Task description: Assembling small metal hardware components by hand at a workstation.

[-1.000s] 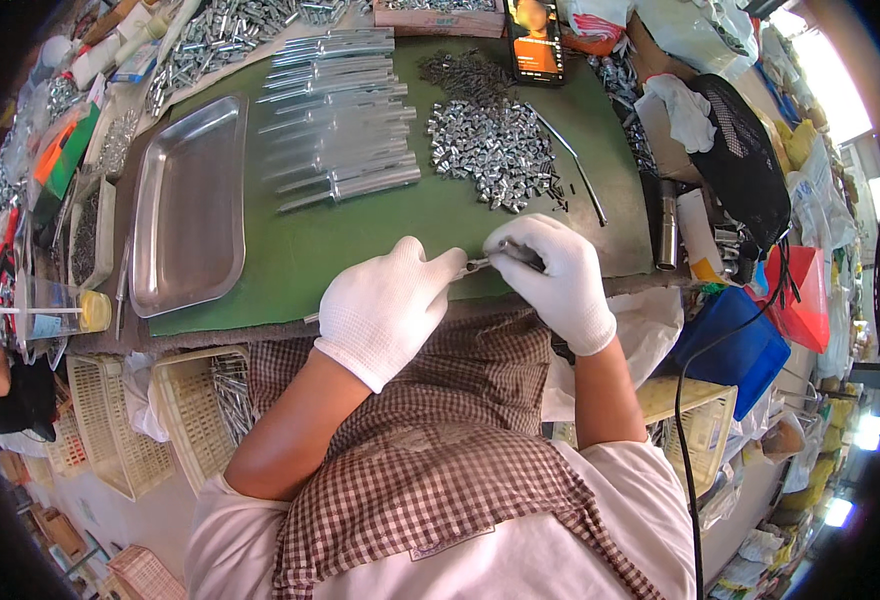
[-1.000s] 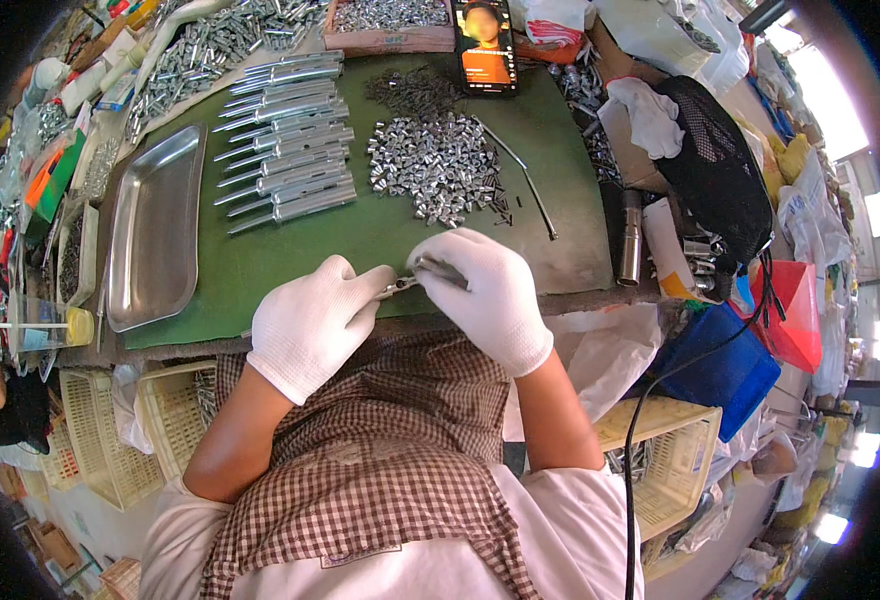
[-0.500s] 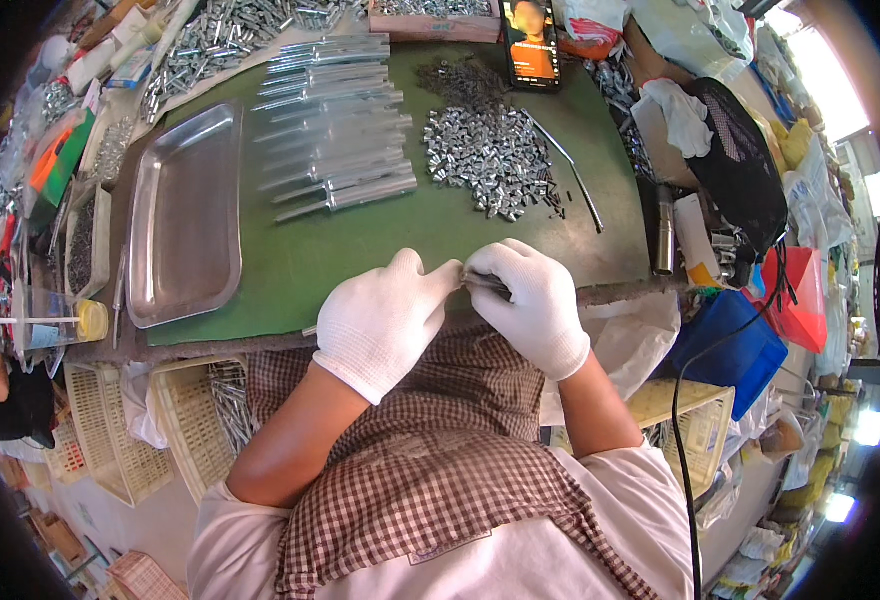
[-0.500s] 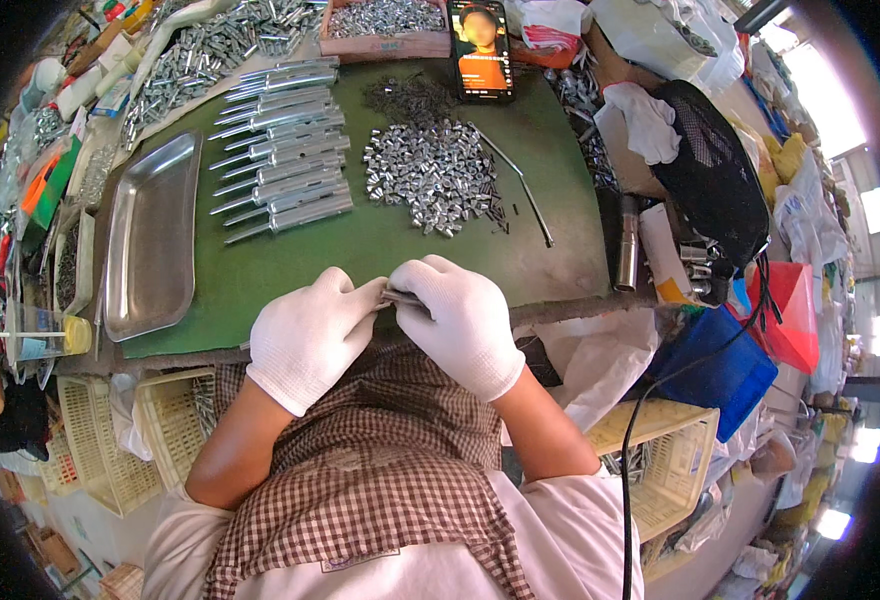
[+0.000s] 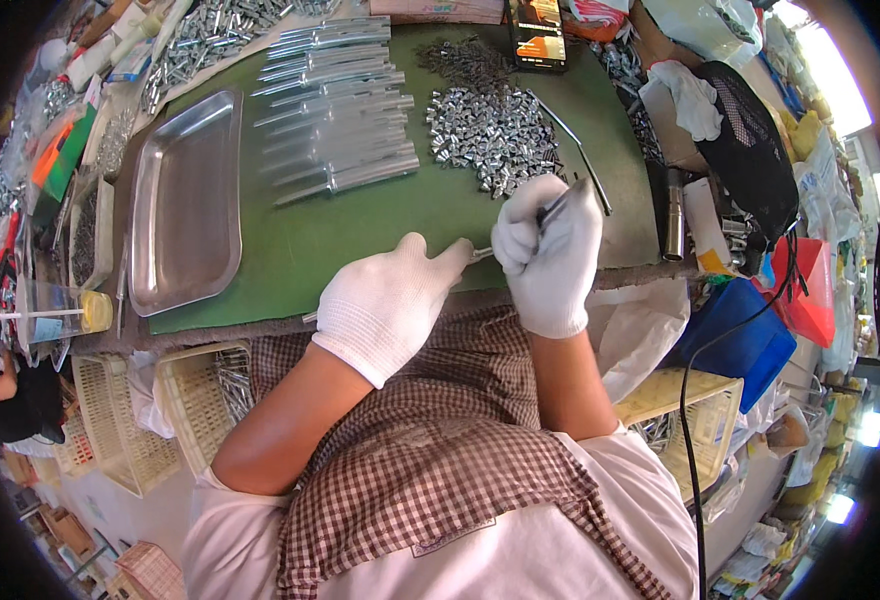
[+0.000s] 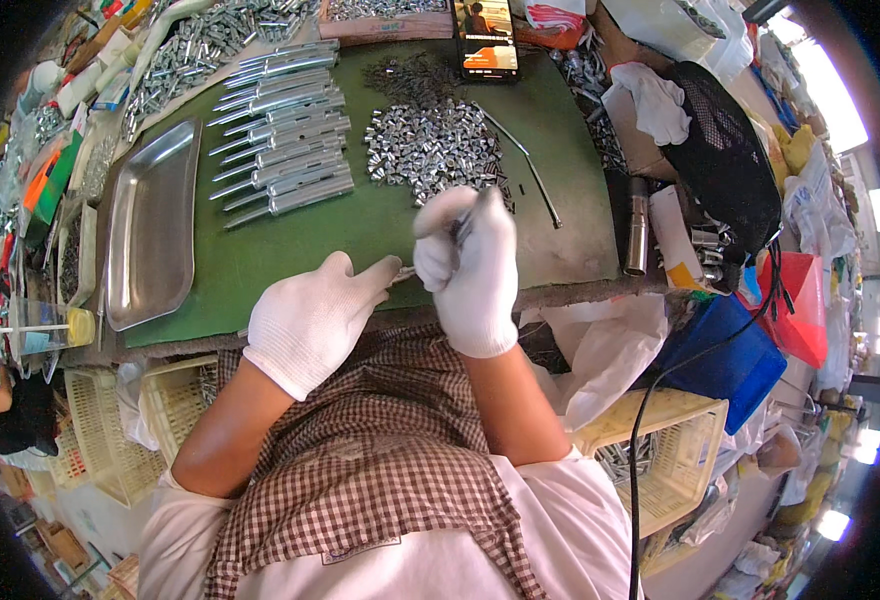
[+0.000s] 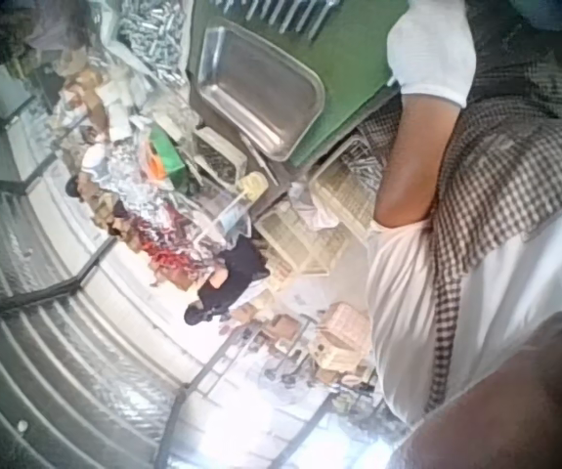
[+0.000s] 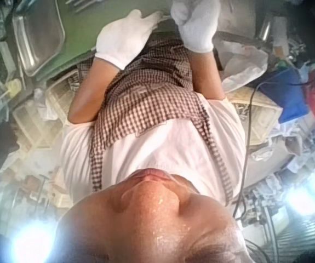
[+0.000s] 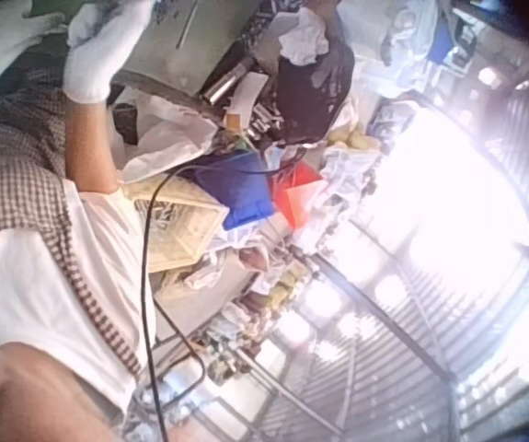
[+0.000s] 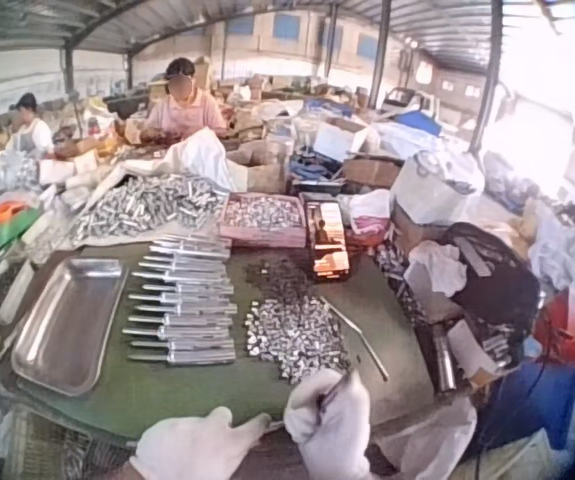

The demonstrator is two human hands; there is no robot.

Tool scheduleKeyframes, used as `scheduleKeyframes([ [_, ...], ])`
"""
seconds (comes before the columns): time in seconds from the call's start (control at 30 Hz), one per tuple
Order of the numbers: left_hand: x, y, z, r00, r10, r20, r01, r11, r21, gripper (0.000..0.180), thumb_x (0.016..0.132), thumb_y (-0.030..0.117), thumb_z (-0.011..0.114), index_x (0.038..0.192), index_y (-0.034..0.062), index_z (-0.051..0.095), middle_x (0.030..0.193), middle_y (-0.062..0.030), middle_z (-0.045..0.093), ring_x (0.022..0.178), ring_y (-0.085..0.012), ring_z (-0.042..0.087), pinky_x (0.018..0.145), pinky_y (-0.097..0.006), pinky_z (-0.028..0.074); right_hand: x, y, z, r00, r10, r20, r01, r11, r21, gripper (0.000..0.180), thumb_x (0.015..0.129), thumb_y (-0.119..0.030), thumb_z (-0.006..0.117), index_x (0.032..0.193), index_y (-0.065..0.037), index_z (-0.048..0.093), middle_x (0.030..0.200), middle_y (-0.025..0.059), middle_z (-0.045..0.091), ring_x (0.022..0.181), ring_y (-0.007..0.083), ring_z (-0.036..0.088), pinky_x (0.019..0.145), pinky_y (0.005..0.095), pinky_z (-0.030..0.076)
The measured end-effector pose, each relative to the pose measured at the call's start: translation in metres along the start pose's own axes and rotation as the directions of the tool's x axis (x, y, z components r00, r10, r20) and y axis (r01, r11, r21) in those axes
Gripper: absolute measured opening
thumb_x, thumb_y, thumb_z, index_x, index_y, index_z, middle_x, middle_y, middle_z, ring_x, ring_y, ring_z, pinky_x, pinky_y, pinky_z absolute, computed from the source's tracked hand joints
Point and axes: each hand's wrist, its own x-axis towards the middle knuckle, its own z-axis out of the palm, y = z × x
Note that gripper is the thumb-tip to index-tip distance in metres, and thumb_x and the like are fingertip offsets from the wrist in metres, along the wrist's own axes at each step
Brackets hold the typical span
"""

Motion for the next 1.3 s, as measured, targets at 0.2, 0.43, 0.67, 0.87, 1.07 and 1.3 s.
scheduleKeyframes([
  [0.2,0.000,-0.001,0.003,1.000,-0.001,0.009,0.001,1.000,0.006,0.028,0.097,0.024,0.060,0.125,0.0232,0.065,0.082,-0.0102,0.061,0.063,-0.0294,0.071,0.053,-0.041,0.059,0.009,0.019,-0.006,0.991,-0.121,0.054,0.106,0.968,0.229,0.047,0.105,-0.039,0.039,0.075,-0.005,0.051,0.059,-0.0021,0.032,0.050,0.0110,0.027,0.048,0.0290,0.023],
  [0.43,-0.001,0.001,0.005,0.999,-0.035,0.023,0.034,0.998,0.043,0.017,0.096,0.031,0.064,0.112,0.0258,0.067,0.081,-0.0080,0.056,0.062,-0.0296,0.066,0.054,-0.042,0.054,-0.002,0.024,0.010,0.949,-0.288,0.127,0.303,0.726,-0.617,0.051,0.106,-0.034,0.041,0.067,-0.001,0.047,0.061,0.0040,0.043,0.052,0.0113,0.031,0.050,0.0296,0.022],
  [0.67,0.010,0.002,0.002,0.997,0.079,-0.020,-0.077,0.994,0.071,0.014,0.095,0.028,0.064,0.102,0.0168,0.064,0.084,-0.0080,0.058,0.065,-0.0278,0.067,0.057,-0.041,0.056,-0.004,0.023,0.000,0.972,-0.225,0.071,0.236,0.904,-0.356,0.043,0.102,-0.022,0.043,0.064,-0.001,0.050,0.063,0.0036,0.048,0.055,0.0098,0.035,0.052,0.0281,0.024],
  [0.87,0.023,0.005,0.008,0.994,0.098,-0.046,-0.092,0.989,0.120,0.013,0.092,0.025,0.068,0.089,0.0122,0.066,0.081,-0.0078,0.061,0.075,-0.0268,0.071,0.063,-0.039,0.058,0.005,0.019,-0.011,0.982,-0.191,0.006,0.191,0.981,0.037,0.050,0.104,-0.034,0.037,0.062,-0.007,0.041,0.057,-0.0025,0.030,0.049,0.0106,0.026,0.049,0.0307,0.019],
  [1.07,-0.057,-0.025,-0.012,0.962,-0.164,-0.218,0.146,0.984,-0.098,0.025,0.087,0.027,0.077,0.108,0.0138,0.074,0.088,-0.0060,0.068,0.073,-0.0275,0.068,0.065,-0.037,0.053,0.007,0.013,-0.018,0.990,-0.117,0.078,0.099,0.975,0.198,0.050,0.105,-0.040,0.036,0.068,-0.007,0.044,0.057,-0.0034,0.029,0.048,0.0106,0.025,0.049,0.0290,0.022],
  [1.3,-0.234,-0.088,0.006,0.782,-0.610,-0.132,0.624,0.764,0.165,0.032,0.085,0.017,0.073,0.114,0.0044,0.073,0.113,-0.0144,0.069,0.103,-0.0358,0.066,0.090,-0.046,0.052,0.008,0.016,-0.018,0.989,-0.092,0.119,0.081,0.992,0.095,0.049,0.106,-0.037,0.037,0.072,-0.004,0.047,0.057,-0.0031,0.027,0.050,0.0108,0.024,0.050,0.0295,0.021],
])
